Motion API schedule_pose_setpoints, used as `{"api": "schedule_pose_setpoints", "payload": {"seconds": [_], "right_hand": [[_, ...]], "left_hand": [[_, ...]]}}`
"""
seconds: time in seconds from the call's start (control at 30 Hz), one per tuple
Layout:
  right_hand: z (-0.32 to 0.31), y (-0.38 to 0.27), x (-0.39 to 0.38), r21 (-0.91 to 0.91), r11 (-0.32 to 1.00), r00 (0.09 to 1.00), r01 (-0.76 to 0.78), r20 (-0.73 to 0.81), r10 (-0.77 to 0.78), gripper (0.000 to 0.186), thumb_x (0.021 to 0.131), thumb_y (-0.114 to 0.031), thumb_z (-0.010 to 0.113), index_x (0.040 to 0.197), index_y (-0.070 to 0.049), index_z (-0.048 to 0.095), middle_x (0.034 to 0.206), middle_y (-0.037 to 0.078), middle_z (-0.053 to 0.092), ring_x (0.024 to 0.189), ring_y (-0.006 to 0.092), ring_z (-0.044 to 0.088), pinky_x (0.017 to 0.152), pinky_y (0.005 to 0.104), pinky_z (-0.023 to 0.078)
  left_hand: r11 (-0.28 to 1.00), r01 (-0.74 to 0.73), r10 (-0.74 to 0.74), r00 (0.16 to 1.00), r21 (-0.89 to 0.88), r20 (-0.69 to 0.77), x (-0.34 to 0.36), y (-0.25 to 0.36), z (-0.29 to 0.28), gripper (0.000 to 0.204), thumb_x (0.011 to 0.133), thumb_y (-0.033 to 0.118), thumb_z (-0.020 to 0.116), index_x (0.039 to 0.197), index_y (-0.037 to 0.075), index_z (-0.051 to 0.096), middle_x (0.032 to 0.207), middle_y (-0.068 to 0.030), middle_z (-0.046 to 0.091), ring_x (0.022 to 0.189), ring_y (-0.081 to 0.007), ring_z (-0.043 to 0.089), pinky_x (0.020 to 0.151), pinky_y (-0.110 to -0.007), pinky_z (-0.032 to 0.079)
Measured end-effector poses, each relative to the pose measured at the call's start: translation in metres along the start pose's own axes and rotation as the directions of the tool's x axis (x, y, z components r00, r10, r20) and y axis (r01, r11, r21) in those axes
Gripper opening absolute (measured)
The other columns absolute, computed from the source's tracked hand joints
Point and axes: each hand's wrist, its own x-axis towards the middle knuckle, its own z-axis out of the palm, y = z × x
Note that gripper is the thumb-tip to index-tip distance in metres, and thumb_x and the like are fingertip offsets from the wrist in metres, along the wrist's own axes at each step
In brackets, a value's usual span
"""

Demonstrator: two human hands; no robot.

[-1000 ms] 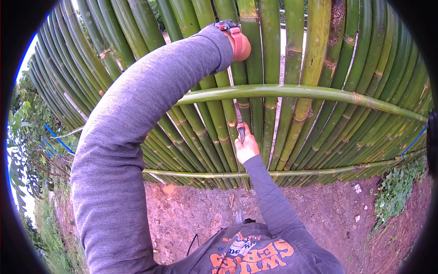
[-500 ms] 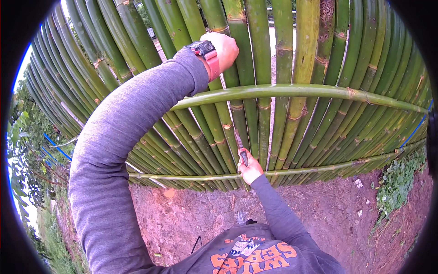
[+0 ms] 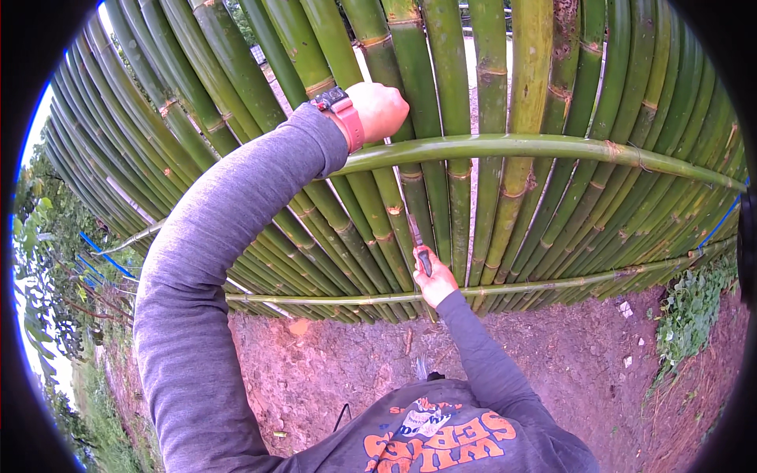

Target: The person builds a bamboo fence by securing vertical bamboo poles to a horizontal cross-bar with wire, using pliers to twist and cut the wire.

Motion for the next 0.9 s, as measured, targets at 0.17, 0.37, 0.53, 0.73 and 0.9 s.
{"api": "schedule_pose_setpoints", "payload": {"seconds": [0.17,0.37,0.53,0.73,0.9], "right_hand": [[-0.006,0.027,0.013,-0.051,0.998,0.999,-0.042,0.003,0.042,0.057,0.084,-0.012,0.061,0.14,-0.009,0.047,0.098,0.012,0.064,0.088,0.027,0.062,0.084,0.0361,0.048],[-0.004,0.023,0.019,-0.069,0.996,0.997,-0.065,0.03,0.067,0.056,0.083,-0.012,0.061,0.138,-0.009,0.048,0.097,0.011,0.063,0.088,0.0245,0.062,0.087,0.0339,0.047],[0.0,0.03,0.023,0.008,1.0,1.0,-0.008,0.016,0.008,0.054,0.084,-0.01,0.06,0.137,-0.009,0.049,0.096,0.009,0.062,0.087,0.0222,0.061,0.085,0.033,0.048],[0.0,0.006,0.01,0.015,0.992,0.991,-0.127,0.038,0.126,0.049,0.086,-0.011,0.058,0.135,-0.007,0.05,0.093,0.008,0.061,0.084,0.0211,0.06,0.081,0.0327,0.048],[0.0,-0.019,-0.008,-0.009,1.0,1.0,-0.021,-0.001,0.021,0.048,0.087,-0.012,0.056,0.135,-0.007,0.05,0.088,0.01,0.061,0.078,0.0213,0.059,0.077,0.0328,0.049]], "left_hand": [[1.0,-0.014,0.014,1.0,-0.001,0.021,0.001,0.001,-0.006,0.01,0.077,0.008,0.063,0.077,0.006,0.073,0.08,-0.0126,0.072,0.078,-0.0306,0.072,0.069,-0.039,0.059],[1.0,0.019,-0.019,0.998,-0.003,0.053,0.002,0.003,-0.009,0.01,0.077,0.008,0.063,0.079,0.006,0.073,0.082,-0.0139,0.072,0.079,-0.0317,0.072,0.072,-0.041,0.059],[0.998,0.056,-0.056,0.997,0.006,0.055,0.003,0.007,-0.011,0.011,0.078,0.009,0.063,0.081,0.006,0.073,0.084,-0.0138,0.072,0.08,-0.0322,0.072,0.073,-0.041,0.059],[0.998,0.057,-0.056,0.997,-0.02,0.055,-0.002,0.006,-0.009,0.01,0.078,0.009,0.064,0.079,0.006,0.073,0.082,-0.0149,0.072,0.079,-0.0322,0.072,0.069,-0.041,0.059],[0.962,0.162,-0.17,0.985,-0.218,-0.018,-0.018,0.019,-0.01,0.01,0.076,0.007,0.063,0.077,0.002,0.071,0.081,-0.0197,0.07,0.077,-0.0348,0.071,0.068,-0.043,0.058]]}}
